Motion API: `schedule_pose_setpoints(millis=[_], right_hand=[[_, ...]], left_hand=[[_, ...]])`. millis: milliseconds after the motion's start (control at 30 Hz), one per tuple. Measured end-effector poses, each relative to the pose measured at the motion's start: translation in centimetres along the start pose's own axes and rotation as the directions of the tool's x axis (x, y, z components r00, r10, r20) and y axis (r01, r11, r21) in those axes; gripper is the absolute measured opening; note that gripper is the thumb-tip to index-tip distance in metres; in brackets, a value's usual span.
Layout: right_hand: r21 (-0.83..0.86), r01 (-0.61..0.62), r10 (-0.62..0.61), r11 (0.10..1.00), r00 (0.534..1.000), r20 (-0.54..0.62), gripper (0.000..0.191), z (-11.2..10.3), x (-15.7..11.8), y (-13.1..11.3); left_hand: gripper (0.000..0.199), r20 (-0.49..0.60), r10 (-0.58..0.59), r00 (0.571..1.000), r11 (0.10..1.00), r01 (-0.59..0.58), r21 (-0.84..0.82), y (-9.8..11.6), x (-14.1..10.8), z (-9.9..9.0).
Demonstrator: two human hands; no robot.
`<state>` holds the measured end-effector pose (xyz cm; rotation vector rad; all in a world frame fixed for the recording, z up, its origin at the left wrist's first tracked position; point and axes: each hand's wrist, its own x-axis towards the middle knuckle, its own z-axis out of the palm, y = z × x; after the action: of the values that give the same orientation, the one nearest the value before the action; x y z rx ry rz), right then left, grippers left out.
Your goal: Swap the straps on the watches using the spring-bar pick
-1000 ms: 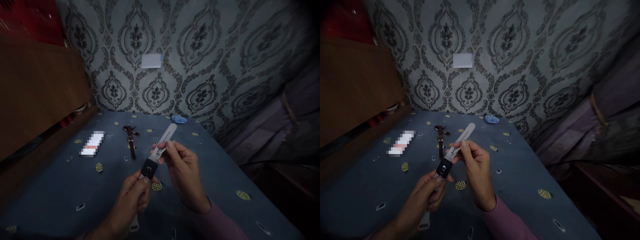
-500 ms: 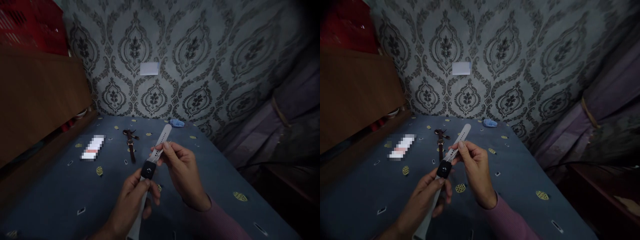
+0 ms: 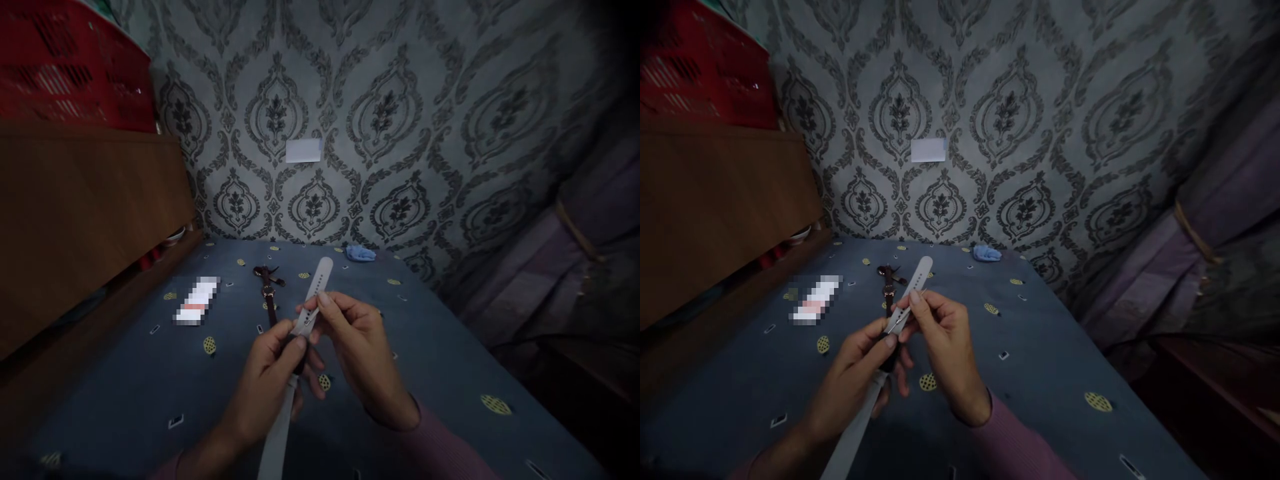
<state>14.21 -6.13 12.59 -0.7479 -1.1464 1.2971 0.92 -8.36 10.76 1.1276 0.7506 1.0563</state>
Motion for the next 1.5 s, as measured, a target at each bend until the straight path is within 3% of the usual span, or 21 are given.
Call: schedule_pose_setpoints(millis=[167, 433, 933, 1500], right_hand=[[-0.017, -0.001, 0.0, 1.0, 1.0, -0.007, 0.035, 0.2, -0.2, -0.5], [-0.013, 0.021, -0.021, 1.0, 1.0, -0.011, 0.034, 0.5, -0.4, -0.6], [-0.058, 0.054, -0.055, 0.997, 0.998, -0.025, 0.03, 0.2, -0.1, 0.1], [-0.029, 0.013, -0.013, 1.0, 1.0, -0.018, 0.03, 0.0, 0.0, 0.8]], left_hand=[[0.032, -0.029, 0.014, 0.999, 1.0, -0.013, 0.02, 0.1, -0.6, 0.4], [0.024, 0.011, 0.046, 0.999, 0.999, -0.046, -0.008, -0.1, -0.7, 0.3], [0.028, -0.021, 0.03, 0.999, 0.996, -0.032, -0.085, -0.8, -1.1, 0.1], [0.025, -0.049, -0.028, 0.998, 0.99, 0.021, -0.141, -0.9, -1.0, 0.3]])
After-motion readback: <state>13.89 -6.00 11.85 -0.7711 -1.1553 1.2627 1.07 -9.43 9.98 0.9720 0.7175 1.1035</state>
